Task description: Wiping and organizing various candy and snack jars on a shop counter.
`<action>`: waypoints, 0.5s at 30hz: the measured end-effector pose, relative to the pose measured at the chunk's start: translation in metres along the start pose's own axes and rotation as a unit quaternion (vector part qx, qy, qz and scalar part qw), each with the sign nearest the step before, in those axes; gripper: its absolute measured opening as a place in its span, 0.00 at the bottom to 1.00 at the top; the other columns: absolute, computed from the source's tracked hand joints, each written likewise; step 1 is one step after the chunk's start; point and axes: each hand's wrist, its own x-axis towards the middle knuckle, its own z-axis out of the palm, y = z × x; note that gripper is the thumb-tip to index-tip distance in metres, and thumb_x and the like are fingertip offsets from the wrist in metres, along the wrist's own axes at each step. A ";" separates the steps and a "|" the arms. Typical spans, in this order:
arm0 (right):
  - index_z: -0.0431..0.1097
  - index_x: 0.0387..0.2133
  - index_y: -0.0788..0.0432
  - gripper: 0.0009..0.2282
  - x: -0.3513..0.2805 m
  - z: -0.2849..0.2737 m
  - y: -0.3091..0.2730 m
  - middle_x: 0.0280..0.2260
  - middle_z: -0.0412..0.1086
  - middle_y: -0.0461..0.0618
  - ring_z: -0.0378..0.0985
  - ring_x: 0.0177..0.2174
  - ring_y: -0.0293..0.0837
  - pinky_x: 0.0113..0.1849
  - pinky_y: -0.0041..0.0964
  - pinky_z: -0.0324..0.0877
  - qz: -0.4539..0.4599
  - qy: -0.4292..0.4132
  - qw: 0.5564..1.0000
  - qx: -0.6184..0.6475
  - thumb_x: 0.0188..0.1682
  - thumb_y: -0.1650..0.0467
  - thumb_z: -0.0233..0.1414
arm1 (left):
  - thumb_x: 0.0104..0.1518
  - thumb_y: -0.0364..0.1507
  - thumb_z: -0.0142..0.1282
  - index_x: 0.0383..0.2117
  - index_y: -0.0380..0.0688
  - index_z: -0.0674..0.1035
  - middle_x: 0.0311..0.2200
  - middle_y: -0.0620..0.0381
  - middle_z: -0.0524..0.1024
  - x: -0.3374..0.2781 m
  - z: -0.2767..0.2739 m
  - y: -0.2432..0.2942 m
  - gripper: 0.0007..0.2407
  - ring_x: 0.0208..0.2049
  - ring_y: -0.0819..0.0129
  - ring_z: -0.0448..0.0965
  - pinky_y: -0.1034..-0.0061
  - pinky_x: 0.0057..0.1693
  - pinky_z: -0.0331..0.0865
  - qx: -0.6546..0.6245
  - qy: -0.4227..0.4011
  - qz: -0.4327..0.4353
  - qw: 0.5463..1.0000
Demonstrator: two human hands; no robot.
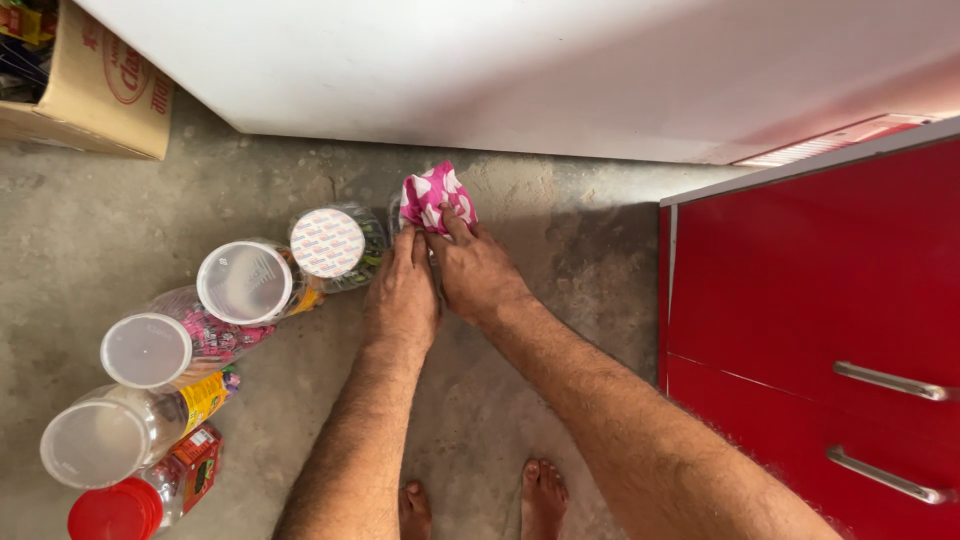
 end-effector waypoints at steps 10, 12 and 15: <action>0.65 0.57 0.60 0.22 0.010 0.014 0.009 0.63 0.56 0.66 0.63 0.61 0.56 0.62 0.51 0.58 -0.036 0.053 0.997 -0.032 0.48 0.70 0.56 | 0.58 0.21 0.56 0.62 0.35 0.66 0.64 0.48 0.61 0.001 0.004 0.001 0.23 0.61 0.49 0.69 0.60 0.62 0.67 -0.009 0.013 -0.002 1.000; 0.63 0.58 0.59 0.25 0.011 0.007 0.005 0.64 0.53 0.66 0.62 0.60 0.57 0.60 0.52 0.57 -0.019 0.010 0.999 -0.031 0.45 0.71 0.58 | 0.47 0.22 0.64 0.61 0.34 0.64 0.63 0.46 0.59 0.002 -0.009 0.011 0.31 0.62 0.49 0.65 0.60 0.65 0.63 -0.036 -0.014 -0.031 0.999; 0.60 0.63 0.58 0.26 -0.004 -0.018 -0.002 0.64 0.56 0.64 0.64 0.60 0.60 0.62 0.50 0.61 -0.017 0.022 1.000 0.014 0.49 0.71 0.57 | 0.50 0.20 0.63 0.63 0.35 0.63 0.65 0.48 0.61 0.004 -0.021 0.013 0.31 0.63 0.48 0.64 0.61 0.65 0.64 -0.004 -0.036 -0.026 0.999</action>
